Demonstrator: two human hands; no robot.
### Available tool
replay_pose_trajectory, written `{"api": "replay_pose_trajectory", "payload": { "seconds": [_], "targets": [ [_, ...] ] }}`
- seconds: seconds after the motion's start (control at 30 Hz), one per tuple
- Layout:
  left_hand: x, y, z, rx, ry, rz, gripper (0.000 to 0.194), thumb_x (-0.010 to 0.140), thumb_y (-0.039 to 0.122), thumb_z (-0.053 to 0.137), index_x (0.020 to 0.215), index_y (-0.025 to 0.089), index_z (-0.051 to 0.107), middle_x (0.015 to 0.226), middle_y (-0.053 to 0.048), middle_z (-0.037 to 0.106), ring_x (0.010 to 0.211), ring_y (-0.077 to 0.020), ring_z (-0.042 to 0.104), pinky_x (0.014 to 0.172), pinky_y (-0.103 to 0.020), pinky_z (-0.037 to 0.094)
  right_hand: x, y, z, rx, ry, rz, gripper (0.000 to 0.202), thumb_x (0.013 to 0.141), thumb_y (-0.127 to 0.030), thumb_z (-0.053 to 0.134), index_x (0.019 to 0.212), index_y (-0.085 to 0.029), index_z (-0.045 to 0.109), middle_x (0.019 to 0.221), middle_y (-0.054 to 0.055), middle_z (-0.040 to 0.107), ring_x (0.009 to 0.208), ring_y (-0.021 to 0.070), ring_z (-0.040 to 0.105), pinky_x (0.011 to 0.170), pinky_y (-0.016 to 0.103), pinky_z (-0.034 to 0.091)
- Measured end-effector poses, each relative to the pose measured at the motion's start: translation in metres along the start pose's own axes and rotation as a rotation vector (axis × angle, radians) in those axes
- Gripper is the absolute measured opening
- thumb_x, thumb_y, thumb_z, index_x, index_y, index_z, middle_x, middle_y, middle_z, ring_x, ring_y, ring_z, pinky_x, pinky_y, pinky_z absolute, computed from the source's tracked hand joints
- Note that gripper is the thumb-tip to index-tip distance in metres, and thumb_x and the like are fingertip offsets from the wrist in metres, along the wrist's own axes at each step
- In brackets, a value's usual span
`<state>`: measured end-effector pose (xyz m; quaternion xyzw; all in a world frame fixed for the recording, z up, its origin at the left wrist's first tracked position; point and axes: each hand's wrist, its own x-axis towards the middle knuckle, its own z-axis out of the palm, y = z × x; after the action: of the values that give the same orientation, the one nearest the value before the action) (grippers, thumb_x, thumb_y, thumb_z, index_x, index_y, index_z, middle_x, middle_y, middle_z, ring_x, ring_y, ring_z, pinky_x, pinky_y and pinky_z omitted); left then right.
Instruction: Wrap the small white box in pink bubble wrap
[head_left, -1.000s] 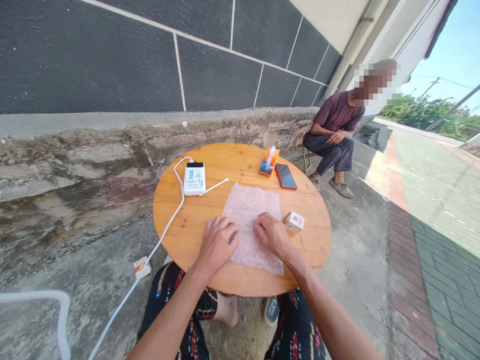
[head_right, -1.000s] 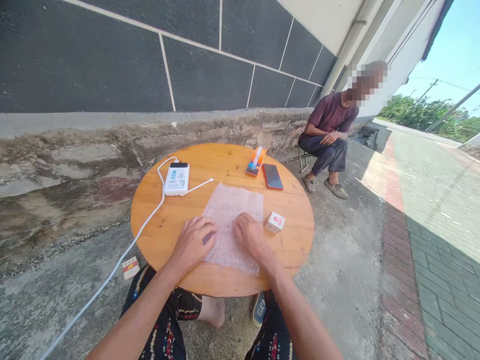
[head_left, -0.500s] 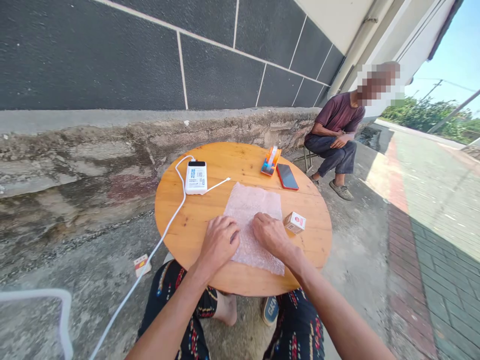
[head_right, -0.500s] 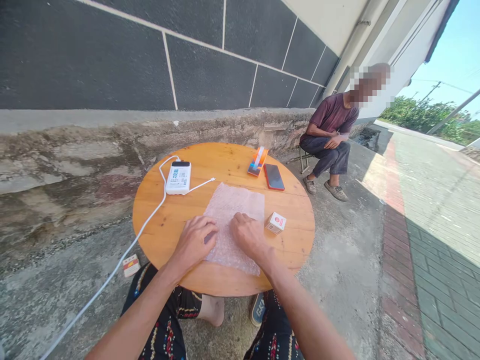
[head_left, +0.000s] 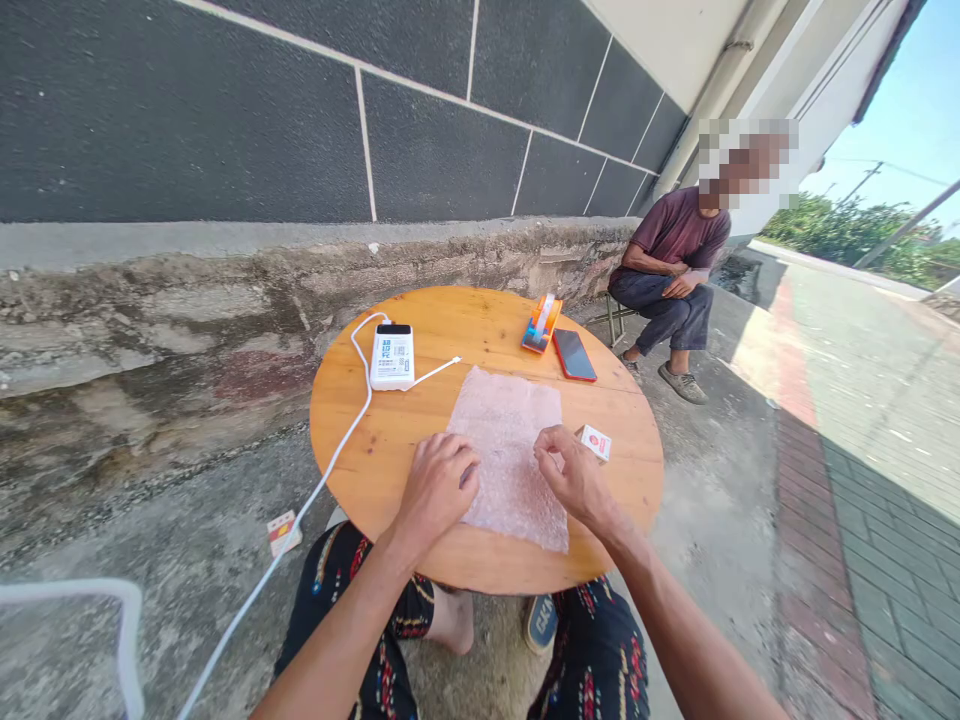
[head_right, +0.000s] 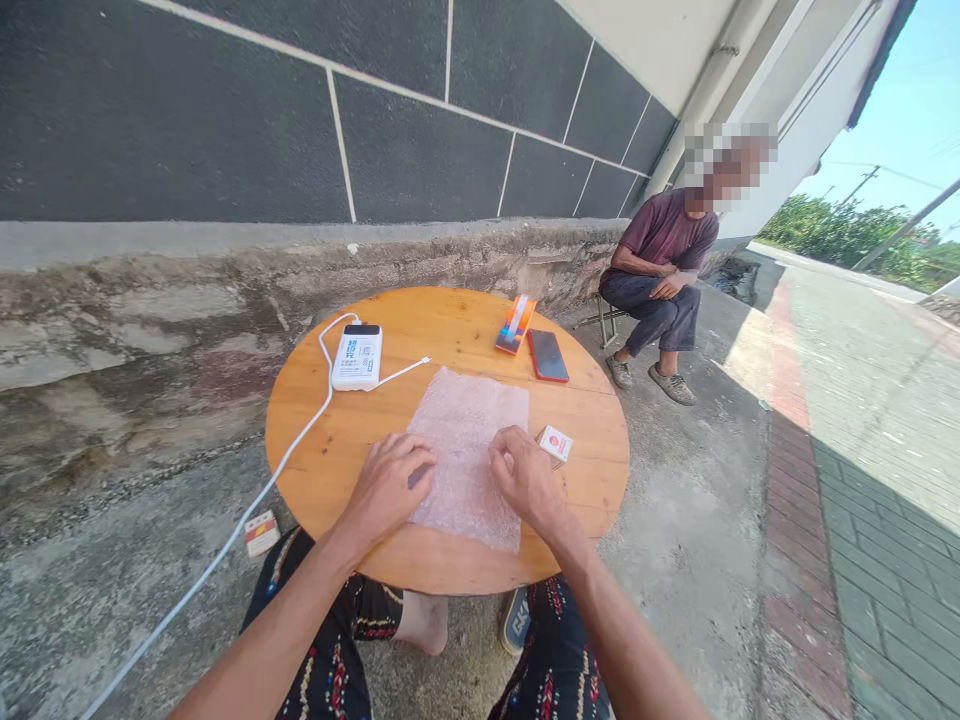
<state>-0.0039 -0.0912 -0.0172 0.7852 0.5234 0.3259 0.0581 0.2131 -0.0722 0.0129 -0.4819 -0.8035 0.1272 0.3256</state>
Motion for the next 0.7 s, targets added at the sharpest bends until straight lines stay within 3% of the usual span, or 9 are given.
{"api": "replay_pose_trajectory", "payload": {
  "seconds": [0.13,0.37,0.5,0.7],
  "targets": [
    [0.0,-0.001,0.001,0.013,-0.009,0.011,0.015,0.078,0.013,0.055,0.082,0.024,0.064,0.1,-0.003,0.065,0.096,-0.0218,0.054,0.084,-0.038,0.041,-0.025,0.001,-0.022,0.157,0.039,0.104,0.011,0.087,-0.024,0.045,0.077,-0.021,0.051,0.078,0.003,0.059,0.076,0.0179,0.055,0.073,0.03,0.043],
    [-0.002,-0.008,0.005,0.064,0.012,0.064,0.015,0.078,0.017,0.055,0.085,0.025,0.066,0.101,-0.001,0.066,0.098,-0.0237,0.056,0.084,-0.039,0.041,-0.083,0.001,-0.068,0.42,0.116,0.427,0.027,0.087,-0.045,0.051,0.077,-0.02,0.058,0.08,0.003,0.061,0.081,0.0189,0.058,0.077,0.03,0.045],
    [-0.001,-0.013,0.009,0.085,0.014,0.101,0.014,0.08,0.022,0.053,0.085,0.025,0.066,0.102,-0.001,0.066,0.096,-0.0247,0.057,0.084,-0.039,0.042,-0.129,0.027,-0.089,0.455,0.232,0.574,0.034,0.085,-0.049,0.054,0.072,-0.019,0.063,0.08,0.004,0.064,0.082,0.0192,0.057,0.081,0.032,0.044],
    [-0.002,-0.013,0.008,0.096,-0.017,0.095,0.016,0.082,0.027,0.05,0.087,0.025,0.066,0.104,-0.001,0.066,0.097,-0.0246,0.058,0.085,-0.039,0.042,-0.201,0.078,-0.105,0.647,0.405,0.879,0.033,0.072,-0.049,0.071,0.075,-0.016,0.067,0.07,0.002,0.065,0.071,0.016,0.057,0.076,0.03,0.043]
  ]
}}
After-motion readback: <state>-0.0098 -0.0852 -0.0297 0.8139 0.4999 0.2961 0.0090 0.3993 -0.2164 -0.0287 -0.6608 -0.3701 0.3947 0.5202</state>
